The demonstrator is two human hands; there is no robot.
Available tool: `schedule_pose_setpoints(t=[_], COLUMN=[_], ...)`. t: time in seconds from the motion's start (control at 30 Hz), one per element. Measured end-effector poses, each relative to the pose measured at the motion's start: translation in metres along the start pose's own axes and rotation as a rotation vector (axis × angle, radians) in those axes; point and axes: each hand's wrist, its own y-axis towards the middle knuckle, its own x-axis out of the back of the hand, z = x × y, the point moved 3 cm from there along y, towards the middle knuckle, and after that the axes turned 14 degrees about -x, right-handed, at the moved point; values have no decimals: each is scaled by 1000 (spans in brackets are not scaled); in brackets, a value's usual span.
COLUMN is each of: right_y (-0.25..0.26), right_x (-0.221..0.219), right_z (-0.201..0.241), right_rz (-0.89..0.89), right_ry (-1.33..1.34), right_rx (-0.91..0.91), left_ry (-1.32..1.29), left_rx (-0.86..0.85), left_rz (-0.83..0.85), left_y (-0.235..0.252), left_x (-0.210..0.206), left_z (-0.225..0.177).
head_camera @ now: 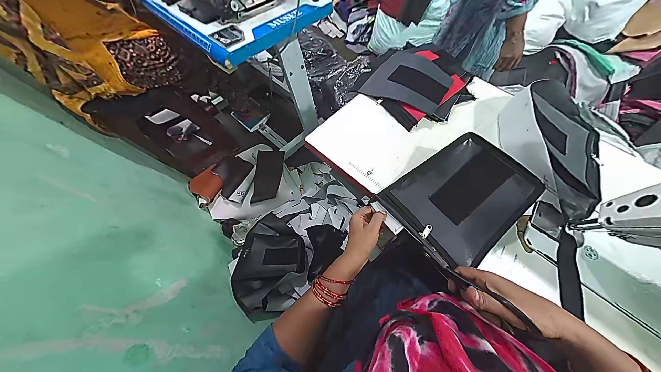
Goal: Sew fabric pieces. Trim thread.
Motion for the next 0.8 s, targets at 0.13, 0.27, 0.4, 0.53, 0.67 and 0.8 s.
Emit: schedule_pose_setpoints(t=[0.13, 0.27, 0.4, 0.53, 0.67, 0.8], right_y=[7, 17, 21, 23, 25, 25], right_x=[3, 7, 6, 5, 4, 5], right_z=[22, 35, 34, 30, 29, 26], right_rz=[22, 77, 61, 25, -6, 0], right_ry=[-48, -60, -19, 31, 45, 29], right_rx=[-17, -44, -63, -76, -62, -52], left_ry=[-29, -35, -45, -28, 30, 117], left_rx=[3, 5, 22, 12, -38, -117], left_rz=[18, -4, -9, 4, -28, -57], left_y=[-10, -7, -8, -7, 0, 13], left_x=[-9, -8, -7, -6, 3, 15], left_z=[-6, -4, 0, 4, 4, 3])
